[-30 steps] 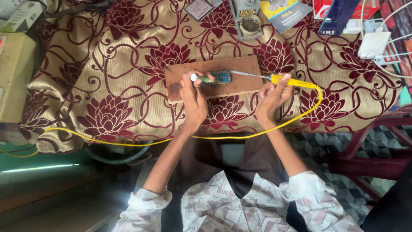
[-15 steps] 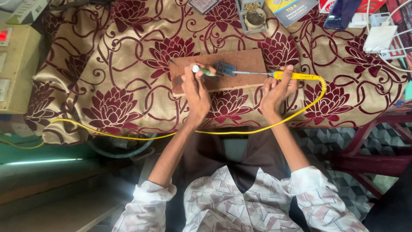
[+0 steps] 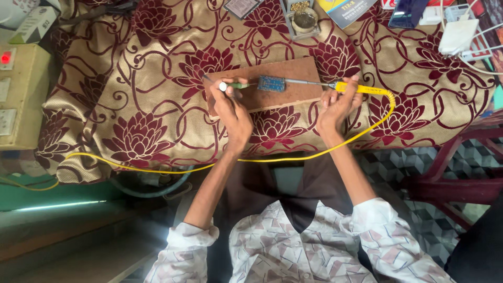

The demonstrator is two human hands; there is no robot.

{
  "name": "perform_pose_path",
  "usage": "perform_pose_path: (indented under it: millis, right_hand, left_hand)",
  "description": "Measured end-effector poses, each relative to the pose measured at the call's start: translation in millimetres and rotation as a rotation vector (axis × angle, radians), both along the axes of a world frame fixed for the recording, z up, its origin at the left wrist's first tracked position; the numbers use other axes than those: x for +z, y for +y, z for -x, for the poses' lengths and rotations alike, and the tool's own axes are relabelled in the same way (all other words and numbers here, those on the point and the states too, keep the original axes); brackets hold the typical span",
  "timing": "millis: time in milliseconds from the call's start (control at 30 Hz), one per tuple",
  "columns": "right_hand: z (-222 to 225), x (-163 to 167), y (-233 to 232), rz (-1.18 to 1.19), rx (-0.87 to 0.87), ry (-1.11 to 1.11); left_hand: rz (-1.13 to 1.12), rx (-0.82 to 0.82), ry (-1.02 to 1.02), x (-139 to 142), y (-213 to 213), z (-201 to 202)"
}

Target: The person solders a small blue circuit board using a soldering iron and solder wire. They hold the board with one hand and apply the soldering iron with the other, working on various points of the board.

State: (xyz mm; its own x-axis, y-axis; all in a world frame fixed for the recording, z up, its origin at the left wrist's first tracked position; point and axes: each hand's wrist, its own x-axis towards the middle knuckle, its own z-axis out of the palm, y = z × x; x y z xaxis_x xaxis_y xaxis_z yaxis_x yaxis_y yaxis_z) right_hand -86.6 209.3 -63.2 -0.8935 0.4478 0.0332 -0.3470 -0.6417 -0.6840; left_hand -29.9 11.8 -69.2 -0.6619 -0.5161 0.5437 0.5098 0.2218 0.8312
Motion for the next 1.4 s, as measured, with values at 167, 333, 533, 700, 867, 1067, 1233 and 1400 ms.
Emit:
perform_pose_path:
  millis: [167,333,533,700,867,1067,1233,1400]
  right_hand:
    - [-1,4,-2,0.036,0.013,-0.008]
    - [-1,6,-3,0.024,0.029,-0.013]
    - [-8,2,-4,-0.217,-0.042,0.093]
    - [-10,-1,-5,-0.276,-0.059,0.105]
    - [-11,-7,-4,-0.329,-0.053,0.146]
    - [-16,-17,-3,-0.403,-0.081,0.168]
    - [-19,-24,-1,-0.489,-0.108,0.181]
    - [-19,-28,2,-0.476,-0.114,0.175]
  left_hand:
    - [-0.079,-0.093,0.05,0,-1,2]
    - [-0.002,-0.177,0.071,1,-1,2]
    - [0.114,-0.183,-0.023,4,0,-3]
    - [0.268,-0.106,0.004,7,0,-9]
    - [0.216,-0.137,-0.011,10,1,-11]
    - [0.252,-0.112,-0.053,13,1,-16]
    - [0.271,-0.107,-0.03,14,1,-18]
    - [0.298,-0.082,-0.02,11,1,-17]
